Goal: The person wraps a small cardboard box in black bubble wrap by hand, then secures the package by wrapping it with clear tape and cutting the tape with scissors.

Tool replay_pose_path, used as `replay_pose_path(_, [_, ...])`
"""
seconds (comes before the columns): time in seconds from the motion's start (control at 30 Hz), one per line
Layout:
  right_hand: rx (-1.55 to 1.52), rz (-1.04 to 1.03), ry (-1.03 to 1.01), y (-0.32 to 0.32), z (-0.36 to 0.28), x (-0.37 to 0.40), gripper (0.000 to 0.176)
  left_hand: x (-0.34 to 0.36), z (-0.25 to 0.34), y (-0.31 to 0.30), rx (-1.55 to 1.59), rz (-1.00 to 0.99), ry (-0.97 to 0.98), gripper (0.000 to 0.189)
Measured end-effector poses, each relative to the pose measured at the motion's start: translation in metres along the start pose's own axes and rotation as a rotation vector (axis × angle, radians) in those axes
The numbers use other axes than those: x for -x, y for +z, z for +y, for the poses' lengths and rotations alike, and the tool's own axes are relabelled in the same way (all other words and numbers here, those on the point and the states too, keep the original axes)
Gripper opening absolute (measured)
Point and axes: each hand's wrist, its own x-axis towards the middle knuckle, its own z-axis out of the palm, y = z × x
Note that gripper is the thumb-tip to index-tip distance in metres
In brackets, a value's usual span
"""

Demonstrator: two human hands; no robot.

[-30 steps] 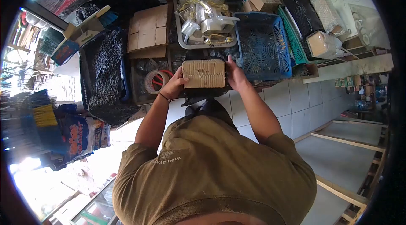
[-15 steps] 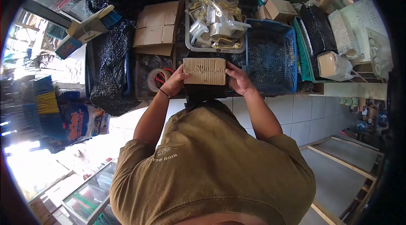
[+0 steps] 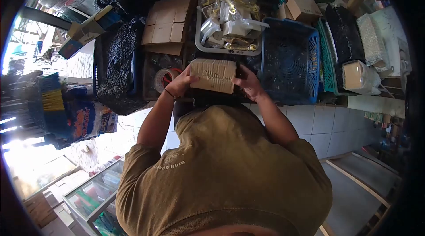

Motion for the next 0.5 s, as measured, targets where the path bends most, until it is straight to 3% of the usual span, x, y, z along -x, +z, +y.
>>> replay_pose_path(0.1, [0.142, -0.057, 0.025, -0.018, 0.003, -0.006, 0.081, -0.003, 0.000, -0.008, -0.045, -0.028, 0.008, 0.084])
replay_pose_path(0.17, [0.599, -0.068, -0.069, -0.027, -0.003, -0.010, 0.092, -0.007, -0.002, -0.017, -0.109, -0.039, 0.019, 0.089])
replay_pose_path(0.27, [0.737, -0.219, -0.037, -0.002, -0.047, -0.009, 0.101, -0.008, 0.004, -0.019, -0.296, -0.050, 0.014, 0.099])
replay_pose_path(0.5, [0.981, -0.233, -0.062, -0.003, -0.064, -0.011, 0.103, -0.003, 0.010, -0.018, -0.404, -0.067, 0.081, 0.109])
